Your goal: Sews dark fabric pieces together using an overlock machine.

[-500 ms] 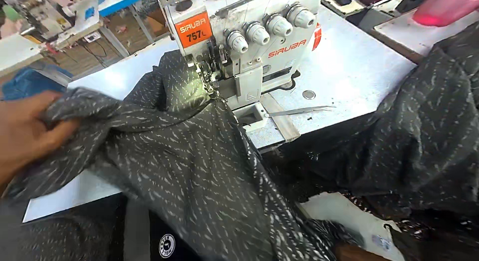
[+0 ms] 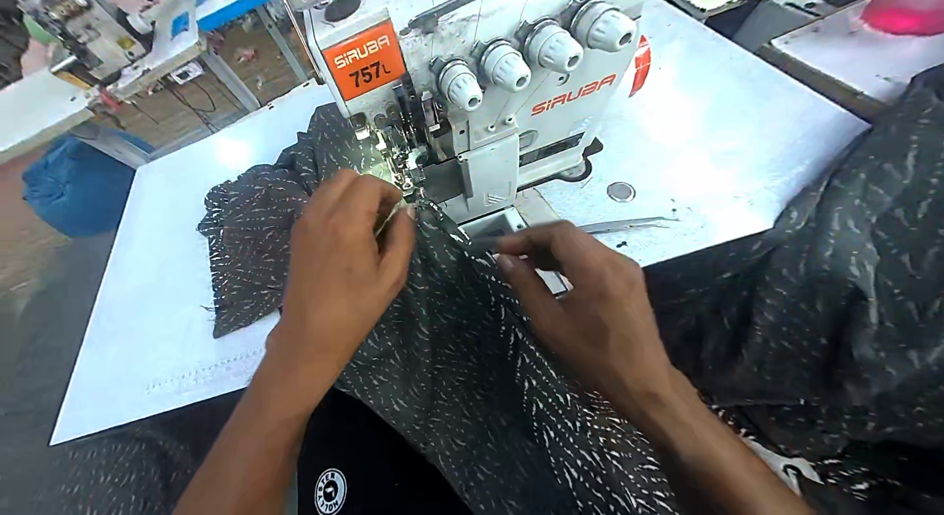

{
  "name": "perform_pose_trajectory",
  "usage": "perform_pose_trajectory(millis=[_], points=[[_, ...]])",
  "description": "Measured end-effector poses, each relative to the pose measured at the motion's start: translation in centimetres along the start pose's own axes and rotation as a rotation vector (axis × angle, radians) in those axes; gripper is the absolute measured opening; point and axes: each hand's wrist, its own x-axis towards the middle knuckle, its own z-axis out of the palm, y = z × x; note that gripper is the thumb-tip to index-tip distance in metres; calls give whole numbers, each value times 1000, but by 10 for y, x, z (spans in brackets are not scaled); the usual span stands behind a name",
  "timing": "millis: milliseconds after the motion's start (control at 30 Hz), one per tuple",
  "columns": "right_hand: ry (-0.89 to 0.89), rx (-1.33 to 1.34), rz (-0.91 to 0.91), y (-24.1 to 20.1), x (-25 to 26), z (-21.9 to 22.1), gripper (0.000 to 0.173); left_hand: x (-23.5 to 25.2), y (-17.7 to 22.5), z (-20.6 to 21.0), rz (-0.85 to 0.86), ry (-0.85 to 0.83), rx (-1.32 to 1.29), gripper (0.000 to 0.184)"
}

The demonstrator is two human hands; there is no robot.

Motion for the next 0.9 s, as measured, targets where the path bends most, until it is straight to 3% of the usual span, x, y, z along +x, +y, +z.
perform_pose_trajectory(millis=[100,200,300,367,467,567,633,733,900], points=[[12,15,-4,-13,16,12,17,4,-3,10,-45,-29,9,19],[-130,-137,62,-12,13,23,29,4,-10,11,-110,-52,-47,18],[-213,-155,107,-13,15,29,16,6,-18,15,-124,-44,-138,16],[-274,84,166,-20,19,21,12,3,-21,13,-85,-33,-172,18],[-336,664,302,-22,25,6,13,-20,-8,-6,53,31,-134,32],[-387,1018,379,-24,27,2,15,-41,15,-12,9,67,-245,34],[-425,942,252,-32,26,6,15,-35,24,-11,-132,-56,-354,38],[-457,809,211,-32,18,10,16,-20,27,-5,-352,-129,-526,21],[-37,181,25,-17,38,24,22,-20,28,1,-360,-55,-417,23]])
